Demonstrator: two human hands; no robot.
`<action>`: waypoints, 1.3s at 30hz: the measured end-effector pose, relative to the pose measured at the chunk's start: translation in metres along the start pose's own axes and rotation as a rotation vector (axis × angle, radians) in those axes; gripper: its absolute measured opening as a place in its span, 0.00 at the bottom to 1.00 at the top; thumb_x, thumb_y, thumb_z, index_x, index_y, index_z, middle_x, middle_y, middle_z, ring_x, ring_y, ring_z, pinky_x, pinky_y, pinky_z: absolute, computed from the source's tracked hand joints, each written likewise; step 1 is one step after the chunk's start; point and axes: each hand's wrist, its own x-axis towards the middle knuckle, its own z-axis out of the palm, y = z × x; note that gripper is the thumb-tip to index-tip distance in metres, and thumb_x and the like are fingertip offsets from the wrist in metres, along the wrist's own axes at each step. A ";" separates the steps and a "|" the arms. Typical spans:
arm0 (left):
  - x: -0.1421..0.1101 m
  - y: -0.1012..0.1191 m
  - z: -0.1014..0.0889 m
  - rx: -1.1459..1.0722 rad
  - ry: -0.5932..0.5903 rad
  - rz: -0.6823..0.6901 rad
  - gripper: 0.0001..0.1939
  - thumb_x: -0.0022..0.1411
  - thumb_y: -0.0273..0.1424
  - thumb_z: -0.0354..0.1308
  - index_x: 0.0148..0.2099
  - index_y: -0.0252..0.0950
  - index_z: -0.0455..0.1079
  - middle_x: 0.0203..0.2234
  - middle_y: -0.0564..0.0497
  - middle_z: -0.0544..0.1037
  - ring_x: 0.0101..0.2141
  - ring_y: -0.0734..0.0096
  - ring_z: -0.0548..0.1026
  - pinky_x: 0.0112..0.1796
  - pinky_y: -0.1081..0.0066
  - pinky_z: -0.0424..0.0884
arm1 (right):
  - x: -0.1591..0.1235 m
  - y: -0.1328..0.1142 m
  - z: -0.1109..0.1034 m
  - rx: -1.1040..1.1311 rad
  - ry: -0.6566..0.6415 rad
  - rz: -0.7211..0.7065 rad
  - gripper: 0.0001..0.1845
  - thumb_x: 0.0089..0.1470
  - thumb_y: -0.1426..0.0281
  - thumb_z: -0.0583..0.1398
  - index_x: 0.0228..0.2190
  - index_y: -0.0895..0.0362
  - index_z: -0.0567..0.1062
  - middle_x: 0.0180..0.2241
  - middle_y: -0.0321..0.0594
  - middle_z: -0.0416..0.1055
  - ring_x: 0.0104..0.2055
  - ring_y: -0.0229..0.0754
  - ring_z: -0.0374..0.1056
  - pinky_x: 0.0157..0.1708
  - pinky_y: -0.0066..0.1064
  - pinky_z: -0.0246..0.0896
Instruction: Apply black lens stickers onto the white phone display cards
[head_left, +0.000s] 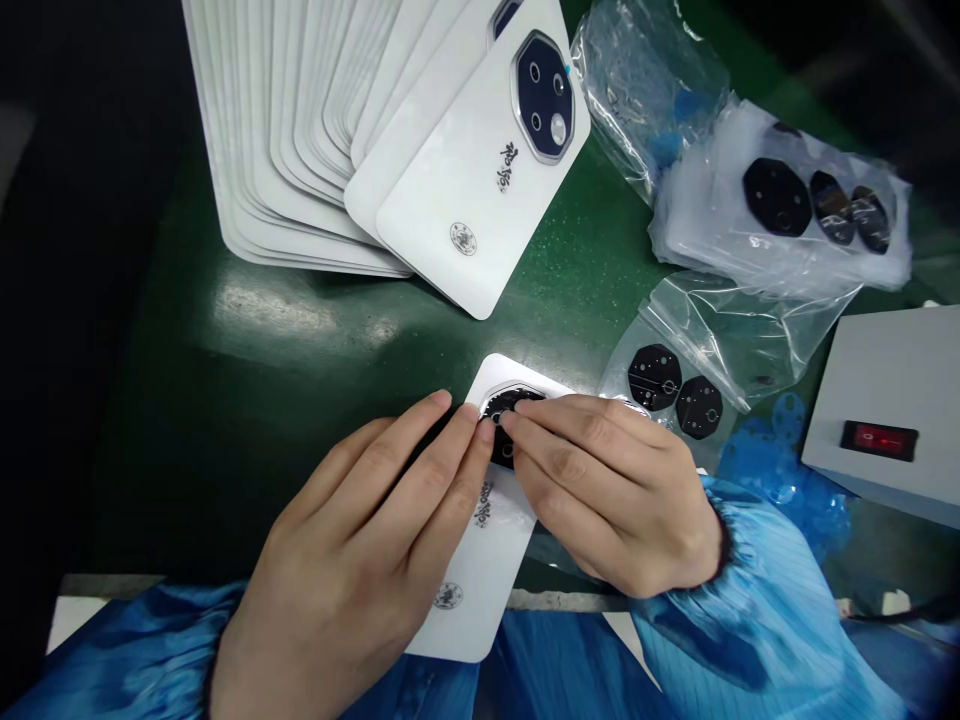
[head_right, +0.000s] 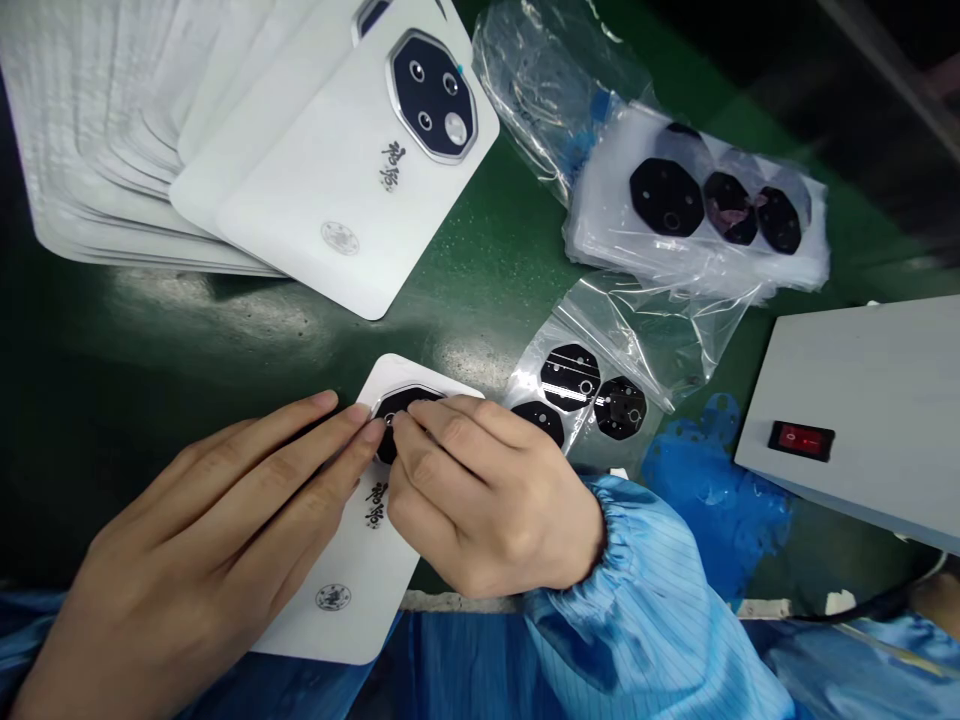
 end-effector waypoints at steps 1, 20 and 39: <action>0.000 0.000 0.000 -0.001 -0.004 0.004 0.16 0.62 0.19 0.50 0.52 0.25 0.68 0.50 0.40 0.73 0.51 0.49 0.69 0.44 0.54 0.71 | 0.000 0.000 0.000 -0.003 -0.005 -0.003 0.04 0.52 0.79 0.58 0.29 0.63 0.75 0.37 0.47 0.76 0.43 0.47 0.72 0.40 0.35 0.73; -0.002 0.001 0.001 0.001 0.006 0.023 0.16 0.61 0.18 0.51 0.52 0.23 0.67 0.50 0.37 0.73 0.52 0.47 0.69 0.45 0.53 0.71 | 0.002 -0.001 0.000 0.015 -0.026 0.018 0.05 0.53 0.79 0.57 0.33 0.65 0.74 0.36 0.46 0.76 0.44 0.47 0.71 0.43 0.36 0.72; -0.005 0.001 0.002 -0.159 0.140 -0.062 0.10 0.55 0.17 0.57 0.41 0.25 0.67 0.47 0.35 0.71 0.51 0.50 0.68 0.47 0.57 0.71 | -0.015 -0.070 -0.013 0.135 -0.124 0.291 0.18 0.60 0.63 0.50 0.39 0.60 0.75 0.42 0.41 0.74 0.48 0.45 0.64 0.48 0.43 0.60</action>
